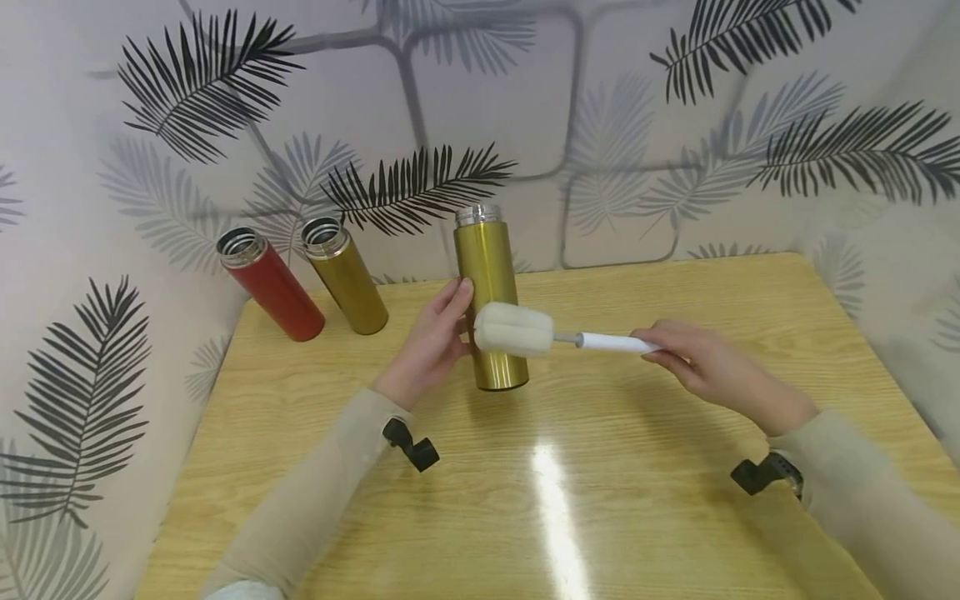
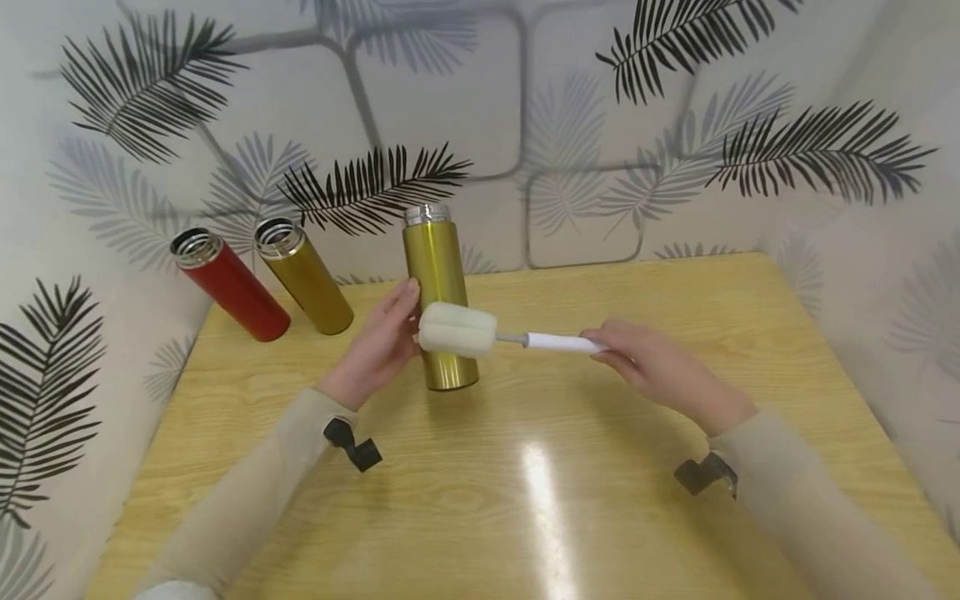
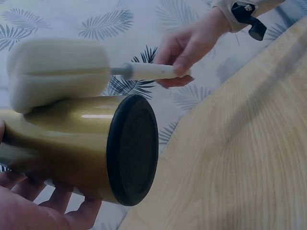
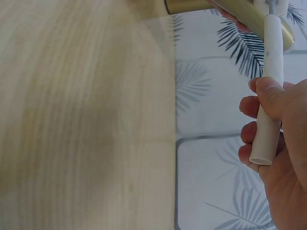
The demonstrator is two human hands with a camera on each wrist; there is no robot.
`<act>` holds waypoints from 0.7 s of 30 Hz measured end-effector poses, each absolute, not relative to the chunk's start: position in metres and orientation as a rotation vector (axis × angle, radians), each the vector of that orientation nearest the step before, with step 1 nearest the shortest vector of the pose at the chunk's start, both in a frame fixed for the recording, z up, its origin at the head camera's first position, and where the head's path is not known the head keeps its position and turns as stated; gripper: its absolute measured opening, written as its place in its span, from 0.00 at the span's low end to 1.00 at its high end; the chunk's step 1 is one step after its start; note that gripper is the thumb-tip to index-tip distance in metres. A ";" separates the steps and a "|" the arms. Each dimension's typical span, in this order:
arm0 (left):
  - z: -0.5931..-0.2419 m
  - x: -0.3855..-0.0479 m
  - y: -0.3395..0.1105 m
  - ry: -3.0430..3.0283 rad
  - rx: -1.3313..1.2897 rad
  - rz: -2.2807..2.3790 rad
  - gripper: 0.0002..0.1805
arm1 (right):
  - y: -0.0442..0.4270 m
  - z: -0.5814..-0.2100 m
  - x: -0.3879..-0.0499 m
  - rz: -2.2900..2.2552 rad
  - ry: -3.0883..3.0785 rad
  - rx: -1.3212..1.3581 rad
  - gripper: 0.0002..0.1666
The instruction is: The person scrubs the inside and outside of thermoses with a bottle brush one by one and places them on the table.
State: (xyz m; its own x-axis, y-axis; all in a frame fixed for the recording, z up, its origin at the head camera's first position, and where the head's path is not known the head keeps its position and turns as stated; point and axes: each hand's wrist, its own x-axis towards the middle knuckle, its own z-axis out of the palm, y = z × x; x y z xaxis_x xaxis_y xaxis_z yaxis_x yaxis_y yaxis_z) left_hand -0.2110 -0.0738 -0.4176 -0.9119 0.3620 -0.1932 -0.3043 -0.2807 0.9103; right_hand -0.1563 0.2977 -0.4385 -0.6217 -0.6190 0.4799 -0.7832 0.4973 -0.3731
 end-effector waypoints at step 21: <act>-0.426 -0.205 -0.072 1.540 0.245 2.253 0.13 | 0.301 -0.438 -0.166 0.880 -2.340 1.105 0.29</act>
